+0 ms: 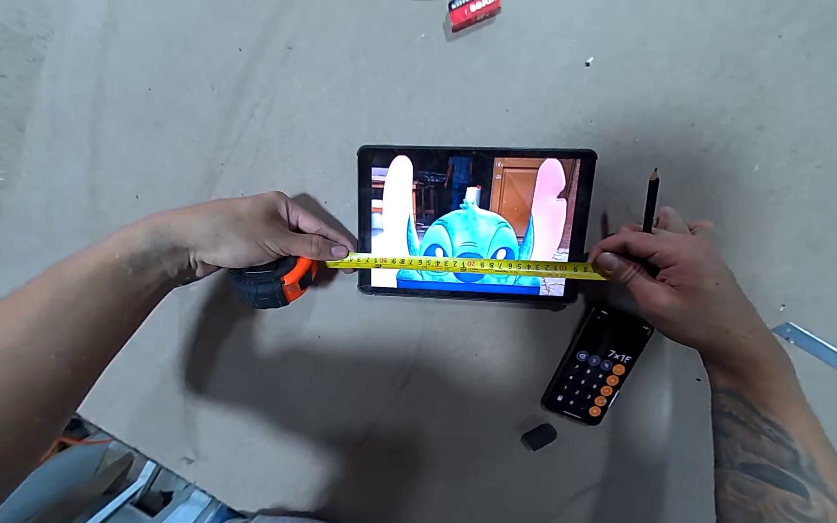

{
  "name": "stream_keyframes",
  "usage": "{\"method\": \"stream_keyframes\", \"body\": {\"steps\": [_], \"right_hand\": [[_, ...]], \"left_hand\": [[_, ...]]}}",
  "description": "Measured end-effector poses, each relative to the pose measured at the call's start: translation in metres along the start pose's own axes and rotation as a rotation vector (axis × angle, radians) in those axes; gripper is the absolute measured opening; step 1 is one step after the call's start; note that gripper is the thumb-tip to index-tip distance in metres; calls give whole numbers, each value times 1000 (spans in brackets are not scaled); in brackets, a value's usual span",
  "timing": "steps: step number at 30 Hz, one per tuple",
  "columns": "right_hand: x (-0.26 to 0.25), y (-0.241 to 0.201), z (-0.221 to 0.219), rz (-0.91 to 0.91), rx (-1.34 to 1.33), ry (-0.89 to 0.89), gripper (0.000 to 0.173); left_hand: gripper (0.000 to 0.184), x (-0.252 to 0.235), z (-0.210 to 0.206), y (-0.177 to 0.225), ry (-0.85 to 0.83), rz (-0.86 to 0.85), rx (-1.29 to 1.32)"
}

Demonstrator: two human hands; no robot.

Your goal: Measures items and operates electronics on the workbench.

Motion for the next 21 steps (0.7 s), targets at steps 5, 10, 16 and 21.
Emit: {"method": "stream_keyframes", "body": {"steps": [5,10,16,21], "right_hand": [[-1,0,-1,-1,8,-11,25],[-1,-1,-1,-1,-14,-3,26],[-2,-1,0,-12,-23,-3,26],[-2,-1,0,-27,-23,-5,26]], "left_hand": [[20,1,0,-2,4,11,-5],[20,0,0,-4,-4,24,13],[21,-1,-1,-6,-17,5,21],[21,-1,-1,-5,-16,10,11]]}}
Point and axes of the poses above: each hand's wrist, its own x-axis away from the middle knuckle, its own z-axis out of the back of the hand, y = z × x, the point moved 8 cm from there along -x, towards the middle knuckle, and after that the axes turned 4 degrees about z, right-handed, at the moved point
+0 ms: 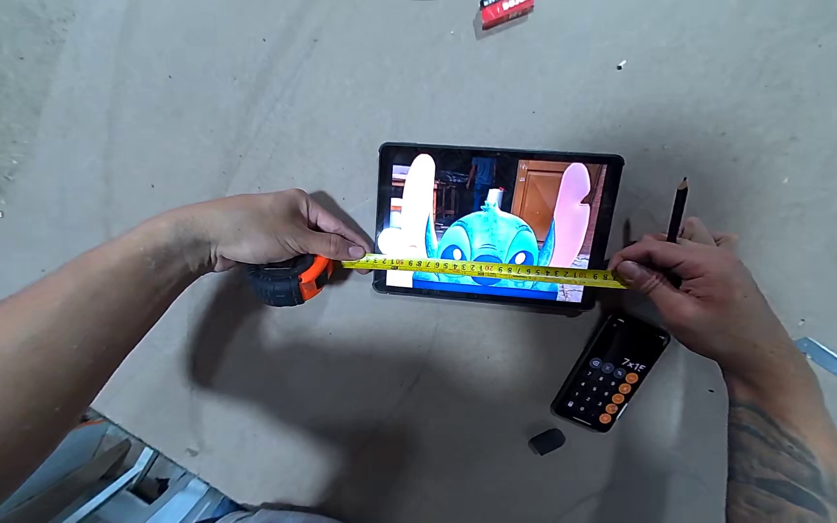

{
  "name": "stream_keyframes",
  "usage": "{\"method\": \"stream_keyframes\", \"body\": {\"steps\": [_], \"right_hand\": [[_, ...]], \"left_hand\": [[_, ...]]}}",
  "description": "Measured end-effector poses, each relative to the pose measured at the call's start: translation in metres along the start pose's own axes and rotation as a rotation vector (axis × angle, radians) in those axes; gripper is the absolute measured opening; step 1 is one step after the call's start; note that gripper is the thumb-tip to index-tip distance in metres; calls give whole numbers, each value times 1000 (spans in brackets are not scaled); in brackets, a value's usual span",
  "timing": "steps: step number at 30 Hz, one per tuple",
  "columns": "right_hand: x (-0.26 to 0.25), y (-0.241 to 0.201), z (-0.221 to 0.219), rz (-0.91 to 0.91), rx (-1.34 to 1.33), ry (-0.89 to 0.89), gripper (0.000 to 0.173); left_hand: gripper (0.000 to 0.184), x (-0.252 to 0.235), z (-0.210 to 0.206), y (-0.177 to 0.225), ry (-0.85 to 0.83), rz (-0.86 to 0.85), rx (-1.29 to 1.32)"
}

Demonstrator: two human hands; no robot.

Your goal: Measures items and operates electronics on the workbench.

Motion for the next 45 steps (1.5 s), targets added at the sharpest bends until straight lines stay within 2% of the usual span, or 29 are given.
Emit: {"method": "stream_keyframes", "body": {"steps": [8,12,21,28,39,45], "right_hand": [[0,5,3,9,-5,9,21],[-11,9,8,25,11,14,21],[-38,16,16,47,19,-10,22],[-41,15,17,25,25,-20,21],[-36,9,16,68,49,-6,25],[-22,-2,8,78,46,-12,28]], "left_hand": [[21,-11,10,-8,3,-5,-38],[21,-15,18,7,-47,-37,-72],[23,-11,28,31,104,-19,-81],[17,-16,35,26,96,-91,-89],[19,-6,30,19,131,-11,-90],[21,-3,20,13,76,-26,-52]]}}
Point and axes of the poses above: each hand's wrist, its own x-axis away from the middle knuckle, its own z-axis out of the back of the hand, y = z × x, the point moved 8 cm from there along -x, towards the middle knuckle, and after that the axes turned 4 degrees about z, right-handed, at the moved point
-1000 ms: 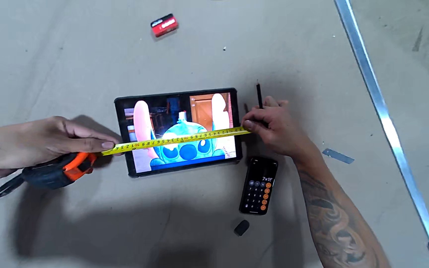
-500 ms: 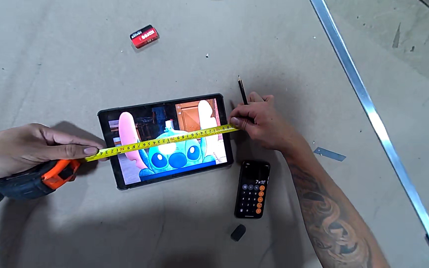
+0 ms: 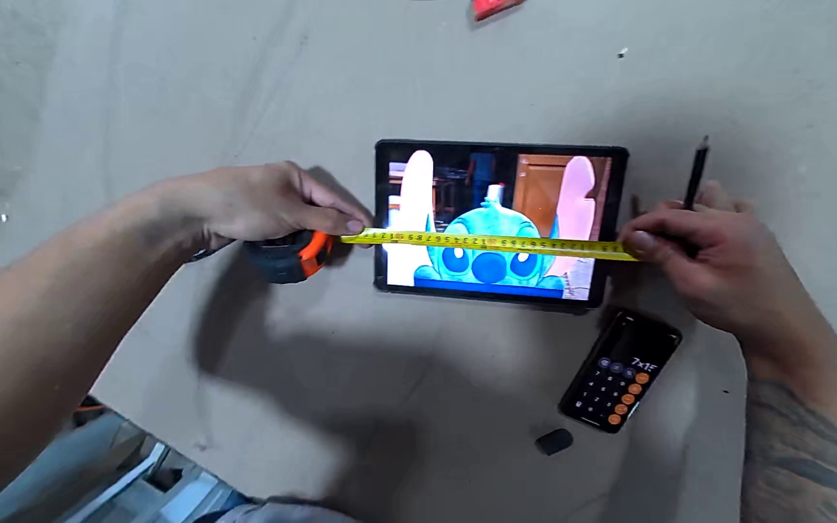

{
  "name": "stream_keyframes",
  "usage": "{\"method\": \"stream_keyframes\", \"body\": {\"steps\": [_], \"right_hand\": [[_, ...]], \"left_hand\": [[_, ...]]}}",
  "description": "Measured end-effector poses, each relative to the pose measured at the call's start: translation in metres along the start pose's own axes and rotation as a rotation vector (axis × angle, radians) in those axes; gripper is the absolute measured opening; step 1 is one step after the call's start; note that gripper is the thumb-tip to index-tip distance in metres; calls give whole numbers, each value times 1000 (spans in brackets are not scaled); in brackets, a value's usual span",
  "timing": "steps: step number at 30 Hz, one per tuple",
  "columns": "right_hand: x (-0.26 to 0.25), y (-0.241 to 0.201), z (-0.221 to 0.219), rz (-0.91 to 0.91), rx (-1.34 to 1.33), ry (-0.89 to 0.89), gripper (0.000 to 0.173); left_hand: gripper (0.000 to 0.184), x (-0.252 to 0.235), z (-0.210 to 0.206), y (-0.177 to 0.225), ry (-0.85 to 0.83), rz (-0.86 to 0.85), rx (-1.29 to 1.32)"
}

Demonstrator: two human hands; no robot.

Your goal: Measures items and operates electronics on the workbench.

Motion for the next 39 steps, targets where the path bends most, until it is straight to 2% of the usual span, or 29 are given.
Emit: {"method": "stream_keyframes", "body": {"steps": [10,39], "right_hand": [[24,-2,-11,-71,-45,-16,29],[29,13,-15,-116,-119,-10,28]], "left_hand": [[22,9,-21,-17,0,7,30],[23,6,-20,-17,-45,-50,10]]}}
Point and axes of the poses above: each hand's wrist, its own x-axis away from the middle knuckle, its own z-axis out of the back of the hand, y = z × x, the point moved 8 cm from there along -x, towards the middle knuckle, and after that the axes turned 4 degrees about z, right-handed, at the moved point
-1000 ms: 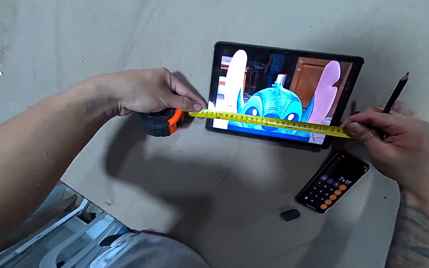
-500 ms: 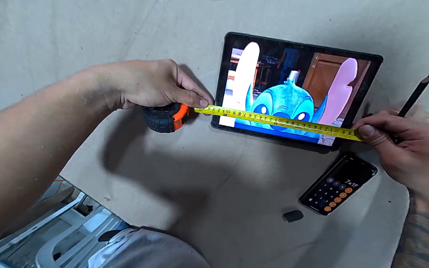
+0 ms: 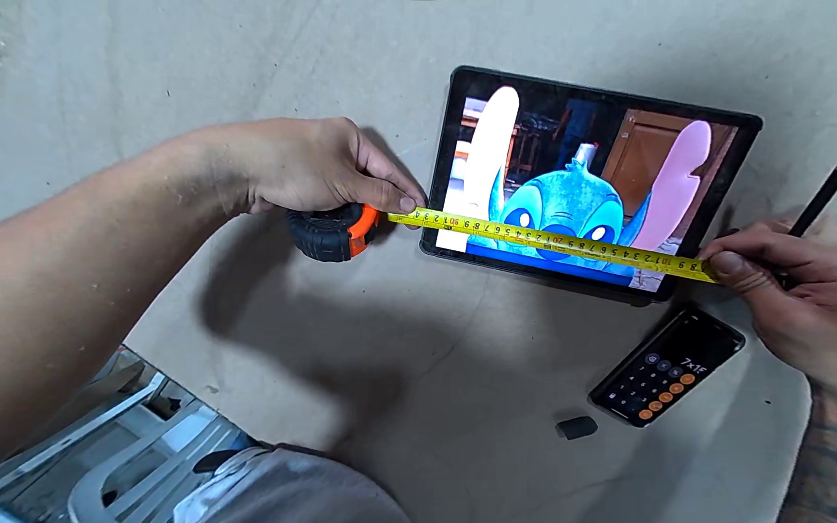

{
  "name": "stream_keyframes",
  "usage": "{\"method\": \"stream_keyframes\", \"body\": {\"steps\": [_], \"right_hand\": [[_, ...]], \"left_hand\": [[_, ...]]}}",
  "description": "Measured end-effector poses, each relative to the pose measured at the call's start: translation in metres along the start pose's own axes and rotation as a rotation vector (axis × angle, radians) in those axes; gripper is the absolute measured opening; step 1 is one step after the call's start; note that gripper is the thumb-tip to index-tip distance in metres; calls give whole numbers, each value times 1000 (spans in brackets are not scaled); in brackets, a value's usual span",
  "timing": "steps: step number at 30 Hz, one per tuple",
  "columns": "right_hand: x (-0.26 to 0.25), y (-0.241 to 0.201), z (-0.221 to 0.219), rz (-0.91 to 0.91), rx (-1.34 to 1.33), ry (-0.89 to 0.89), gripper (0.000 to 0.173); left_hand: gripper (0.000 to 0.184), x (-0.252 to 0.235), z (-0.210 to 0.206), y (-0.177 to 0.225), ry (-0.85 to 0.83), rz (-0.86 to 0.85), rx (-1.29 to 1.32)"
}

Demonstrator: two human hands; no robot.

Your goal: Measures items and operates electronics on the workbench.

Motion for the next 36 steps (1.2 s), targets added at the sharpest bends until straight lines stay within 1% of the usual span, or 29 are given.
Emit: {"method": "stream_keyframes", "body": {"steps": [6,11,14,22,32,36], "right_hand": [[-1,-1,0,7,-20,-6,28],[-2,-2,1,8,-6,0,29],[-3,-2,1,25,-5,-6,28],[-5,2,3,13,-24,-15,29],[-10,14,5,43,-12,-27,30],[-11,12,6,41,-24,-28,29]], "left_hand": [[24,-2,0,0,-24,-14,-1],[22,-2,1,0,-10,4,-8],[22,-3,2,1,-7,-19,-19],[23,-6,9,6,-2,-9,-32],[23,-6,10,6,-5,-9,-8],[23,-7,10,6,-7,0,-14]]}}
Point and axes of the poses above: each hand's wrist, its own x-axis away from the middle knuckle, its own z-axis out of the back of the hand, y = z × x, the point moved 8 cm from there along -x, towards the middle knuckle, and after that the axes turned 4 degrees about z, right-handed, at the moved point
